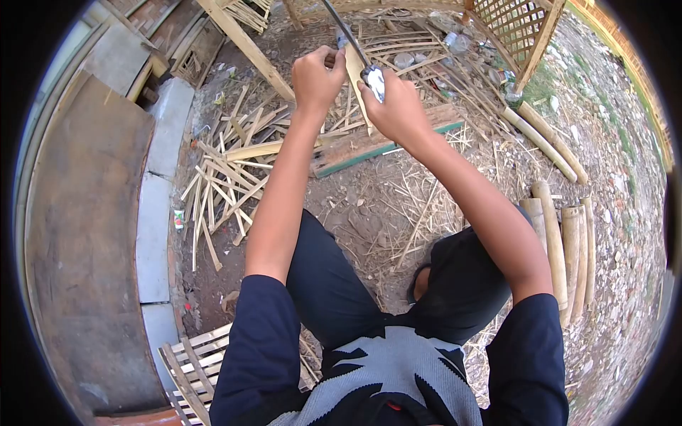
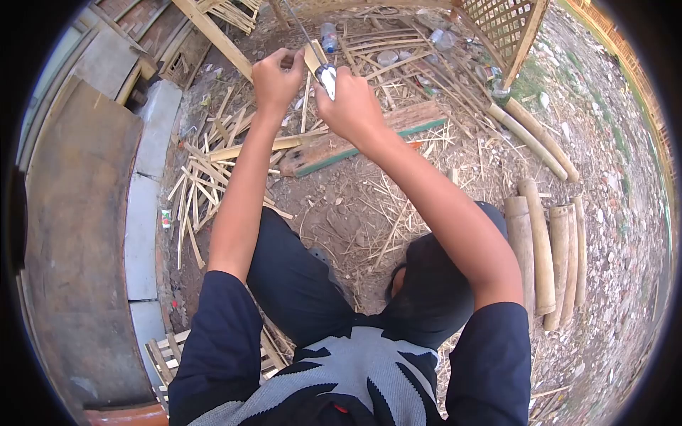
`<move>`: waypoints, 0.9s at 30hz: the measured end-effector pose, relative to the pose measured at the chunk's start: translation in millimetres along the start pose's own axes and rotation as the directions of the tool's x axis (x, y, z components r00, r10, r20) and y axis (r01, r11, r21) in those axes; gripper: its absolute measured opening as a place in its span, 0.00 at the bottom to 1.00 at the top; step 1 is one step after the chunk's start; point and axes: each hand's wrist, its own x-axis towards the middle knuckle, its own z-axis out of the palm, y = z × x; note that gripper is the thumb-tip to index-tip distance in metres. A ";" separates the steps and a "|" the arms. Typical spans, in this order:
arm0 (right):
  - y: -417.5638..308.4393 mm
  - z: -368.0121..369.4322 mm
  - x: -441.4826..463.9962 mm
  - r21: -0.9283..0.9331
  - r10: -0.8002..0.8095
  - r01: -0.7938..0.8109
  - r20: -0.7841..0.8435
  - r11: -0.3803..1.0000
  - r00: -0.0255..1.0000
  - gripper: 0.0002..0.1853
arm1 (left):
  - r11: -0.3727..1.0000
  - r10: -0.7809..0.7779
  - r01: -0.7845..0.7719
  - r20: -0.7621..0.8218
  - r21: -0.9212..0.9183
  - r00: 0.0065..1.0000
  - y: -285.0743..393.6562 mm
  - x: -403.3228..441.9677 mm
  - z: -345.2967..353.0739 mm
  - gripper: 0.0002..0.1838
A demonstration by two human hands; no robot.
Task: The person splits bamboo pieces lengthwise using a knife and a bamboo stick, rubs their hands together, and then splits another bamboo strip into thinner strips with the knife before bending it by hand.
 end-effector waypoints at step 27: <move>-0.8 -6.0 6.6 0.062 0.010 -0.012 0.027 0.998 1.000 0.21 | 0.997 0.003 -0.001 0.025 -0.082 1.000 -3.2 1.3 0.3 0.13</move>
